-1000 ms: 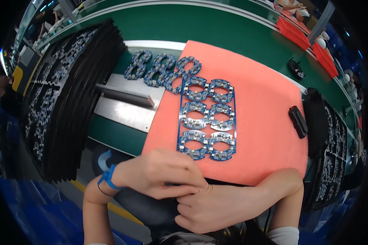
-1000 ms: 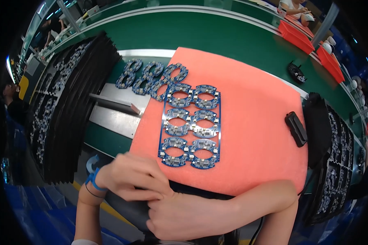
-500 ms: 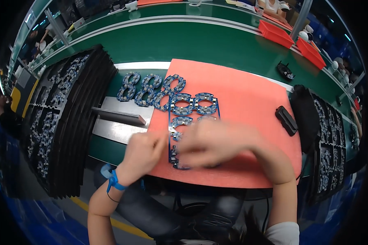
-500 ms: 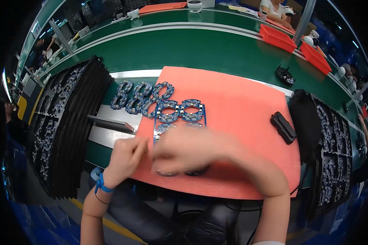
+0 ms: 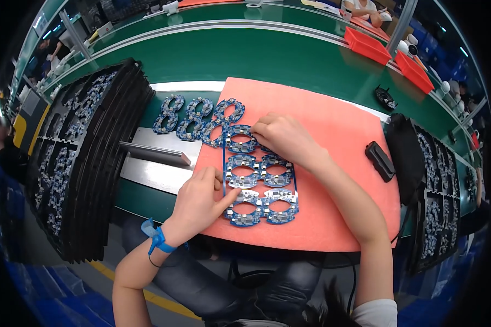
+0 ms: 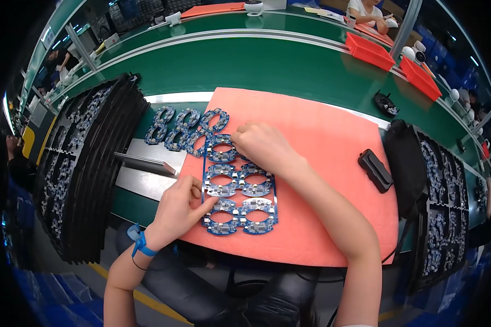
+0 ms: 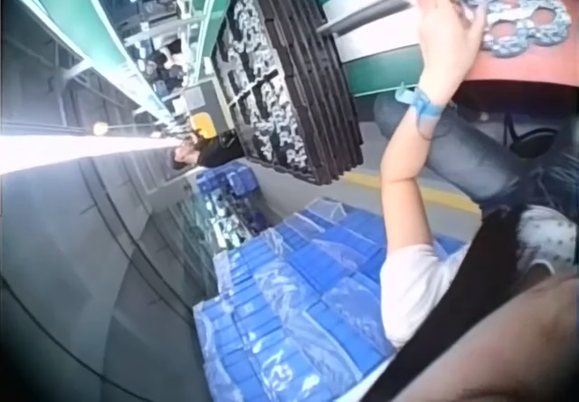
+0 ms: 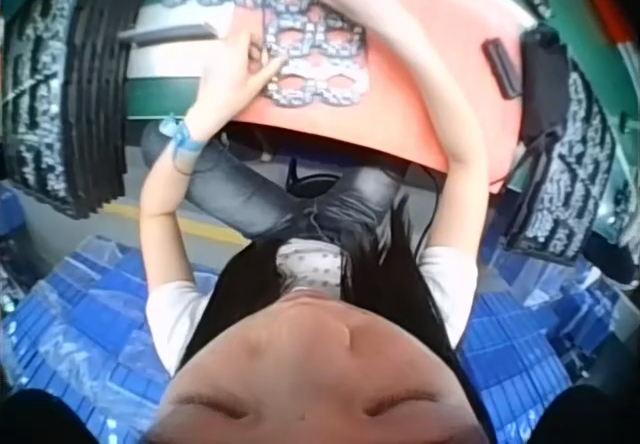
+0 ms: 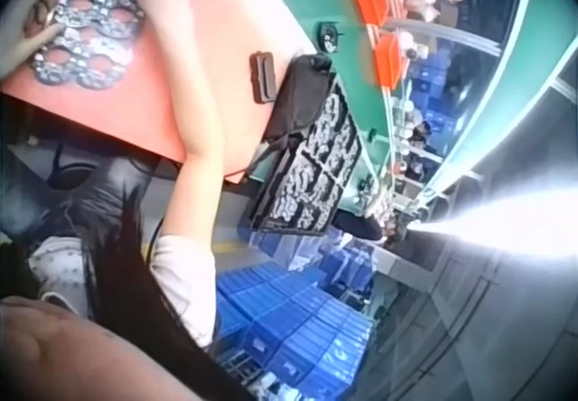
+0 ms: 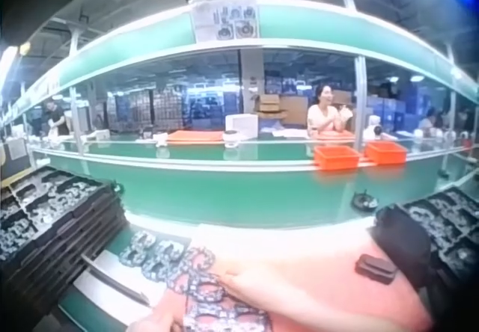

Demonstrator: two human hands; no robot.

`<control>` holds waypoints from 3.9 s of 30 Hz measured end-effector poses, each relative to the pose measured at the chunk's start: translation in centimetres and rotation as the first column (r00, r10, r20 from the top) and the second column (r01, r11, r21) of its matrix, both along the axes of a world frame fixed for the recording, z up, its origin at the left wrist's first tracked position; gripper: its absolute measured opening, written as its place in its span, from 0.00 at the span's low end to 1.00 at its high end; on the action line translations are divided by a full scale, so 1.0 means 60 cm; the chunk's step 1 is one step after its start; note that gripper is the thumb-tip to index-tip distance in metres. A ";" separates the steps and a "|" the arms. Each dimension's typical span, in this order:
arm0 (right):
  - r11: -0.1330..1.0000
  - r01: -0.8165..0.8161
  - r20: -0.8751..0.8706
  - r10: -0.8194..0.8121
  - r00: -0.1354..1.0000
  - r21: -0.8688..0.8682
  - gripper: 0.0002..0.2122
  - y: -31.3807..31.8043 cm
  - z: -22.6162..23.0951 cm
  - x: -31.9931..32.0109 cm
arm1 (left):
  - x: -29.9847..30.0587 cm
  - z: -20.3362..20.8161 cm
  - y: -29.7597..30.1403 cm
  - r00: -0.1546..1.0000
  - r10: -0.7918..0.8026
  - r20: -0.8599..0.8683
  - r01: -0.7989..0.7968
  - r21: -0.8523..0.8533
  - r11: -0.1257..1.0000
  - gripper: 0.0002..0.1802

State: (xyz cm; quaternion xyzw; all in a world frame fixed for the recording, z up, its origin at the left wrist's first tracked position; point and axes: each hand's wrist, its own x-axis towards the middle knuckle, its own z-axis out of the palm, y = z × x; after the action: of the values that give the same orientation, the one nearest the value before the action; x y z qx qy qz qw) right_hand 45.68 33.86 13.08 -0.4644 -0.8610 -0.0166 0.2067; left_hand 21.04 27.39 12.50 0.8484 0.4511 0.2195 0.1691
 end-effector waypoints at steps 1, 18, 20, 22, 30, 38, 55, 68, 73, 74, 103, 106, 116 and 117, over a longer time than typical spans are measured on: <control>0.999 0.003 0.015 -0.003 1.000 0.038 0.06 -0.002 0.002 0.001 | 0.002 -0.002 -0.001 0.998 -0.015 0.067 0.018 -0.044 0.999 0.21; 0.967 0.228 0.010 -0.229 0.973 -0.112 0.08 0.016 0.020 0.101 | 0.019 -0.001 -0.008 0.992 -0.108 0.062 0.116 -0.134 0.984 0.20; 0.977 0.185 -0.020 -0.188 0.982 -0.107 0.08 0.014 0.020 0.103 | 0.017 -0.002 -0.010 0.992 -0.117 0.055 0.122 -0.087 0.989 0.20; 0.985 0.138 -0.052 -0.144 0.988 -0.104 0.09 0.007 0.034 0.089 | 0.015 -0.004 -0.010 0.992 -0.117 0.053 0.121 -0.082 0.989 0.20; 0.992 0.029 0.096 -0.017 0.995 -0.125 0.05 -0.014 0.036 0.039 | 0.018 -0.003 -0.013 0.991 -0.130 0.030 0.131 -0.003 0.991 0.19; 0.969 0.028 -0.047 -0.041 0.998 -0.246 0.07 -0.004 0.050 0.081 | 0.017 -0.012 -0.015 0.989 -0.143 0.044 0.142 0.042 0.989 0.18; 0.944 0.081 -0.041 -0.100 0.994 -0.320 0.06 -0.012 0.068 0.118 | 0.017 -0.013 -0.015 0.985 -0.162 0.053 0.157 0.083 0.984 0.18; 0.958 0.179 0.108 -0.158 0.982 -0.223 0.06 -0.057 0.042 0.110 | 0.016 -0.014 0.019 0.956 -0.285 -0.074 0.286 0.004 0.958 0.23; 0.936 0.058 -0.079 -0.091 0.993 -0.348 0.07 -0.046 0.047 0.133 | 0.028 -0.001 0.036 0.927 -0.334 -0.172 0.324 -0.082 0.942 0.24; 0.936 0.056 -0.081 -0.089 0.993 -0.347 0.07 -0.043 0.047 0.130 | 0.026 -0.003 0.037 0.928 -0.324 -0.184 0.318 -0.064 0.946 0.24; 0.978 0.149 0.228 -0.114 0.967 -0.144 0.05 -0.073 0.050 0.094 | 0.092 0.017 0.121 0.953 -0.283 -0.109 0.302 0.252 0.919 0.06; 0.990 0.131 0.136 -0.123 0.983 -0.055 0.05 -0.072 0.035 0.094 | 0.093 0.020 0.120 0.947 -0.290 -0.140 0.317 0.247 0.915 0.05; 0.977 0.173 0.086 -0.163 0.983 -0.127 0.06 -0.066 0.044 0.087 | 0.096 0.014 0.127 0.940 -0.302 -0.157 0.337 0.305 0.891 0.04; 0.983 0.136 0.075 -0.128 0.989 -0.121 0.06 -0.067 0.048 0.083 | 0.096 0.013 0.128 0.936 -0.310 -0.169 0.350 0.331 0.876 0.04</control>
State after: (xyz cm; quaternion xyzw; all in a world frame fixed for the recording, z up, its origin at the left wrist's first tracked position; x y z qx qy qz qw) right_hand 50.63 29.83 15.96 -0.5319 -0.8340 0.0087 0.1465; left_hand 26.82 35.08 13.28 0.9401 0.2611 0.2180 0.0225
